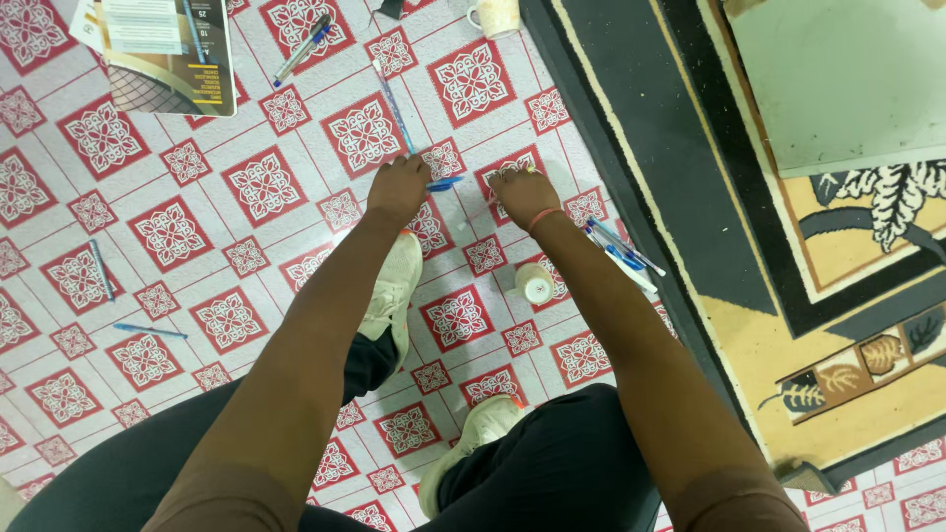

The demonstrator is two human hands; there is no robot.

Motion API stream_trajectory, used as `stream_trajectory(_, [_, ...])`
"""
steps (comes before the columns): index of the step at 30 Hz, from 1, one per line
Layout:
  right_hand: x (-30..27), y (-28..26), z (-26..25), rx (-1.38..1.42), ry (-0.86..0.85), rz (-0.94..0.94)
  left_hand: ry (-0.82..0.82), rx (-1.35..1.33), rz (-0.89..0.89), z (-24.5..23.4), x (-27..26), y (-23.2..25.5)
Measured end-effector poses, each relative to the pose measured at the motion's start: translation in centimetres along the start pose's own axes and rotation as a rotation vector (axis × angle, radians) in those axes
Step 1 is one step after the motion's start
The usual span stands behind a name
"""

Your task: The person picks up various items from the floor, including pens, cups, and papers, and places them onto a shelf and into a cabinet.

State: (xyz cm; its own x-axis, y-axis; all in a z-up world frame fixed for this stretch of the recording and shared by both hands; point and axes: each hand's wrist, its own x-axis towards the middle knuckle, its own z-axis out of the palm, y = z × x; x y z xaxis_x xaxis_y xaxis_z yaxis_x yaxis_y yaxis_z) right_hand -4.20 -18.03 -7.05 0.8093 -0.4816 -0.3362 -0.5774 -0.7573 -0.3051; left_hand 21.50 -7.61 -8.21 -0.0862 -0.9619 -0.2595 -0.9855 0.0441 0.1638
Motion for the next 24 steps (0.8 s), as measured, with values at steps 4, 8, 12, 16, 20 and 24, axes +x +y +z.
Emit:
stream_trajectory(4, [-1.0, 0.7, 0.2, -0.080, 0.021, -0.074, 0.012, 0.002, 0.006, 0.2, 0.2, -0.1])
stream_trajectory(8, [-1.6, 1.6, -1.0, 0.093, -0.041, 0.068, 0.107, -0.252, -0.148, -1.2, 0.8, 0.2])
stream_trajectory(12, [-2.1, 2.6, -2.5, 0.335, -0.068, 0.220, 0.361, -0.556, -0.484, -1.1, 3.3, 0.4])
stream_trajectory(16, [-2.8, 2.6, -3.3, 0.484, 0.000, 0.277, 0.379, -0.591, -0.736, -0.1, 6.0, -0.7])
stream_trajectory(20, [-3.5, 2.3, -3.5, 0.492, 0.008, 0.302, 0.448, -0.563, -0.858, 0.9, 7.3, -1.5])
stream_trajectory(24, [-4.0, 2.4, -3.2, 0.490, 0.031, 0.274, 0.462, -0.526, -0.881, 1.5, 7.6, -1.7])
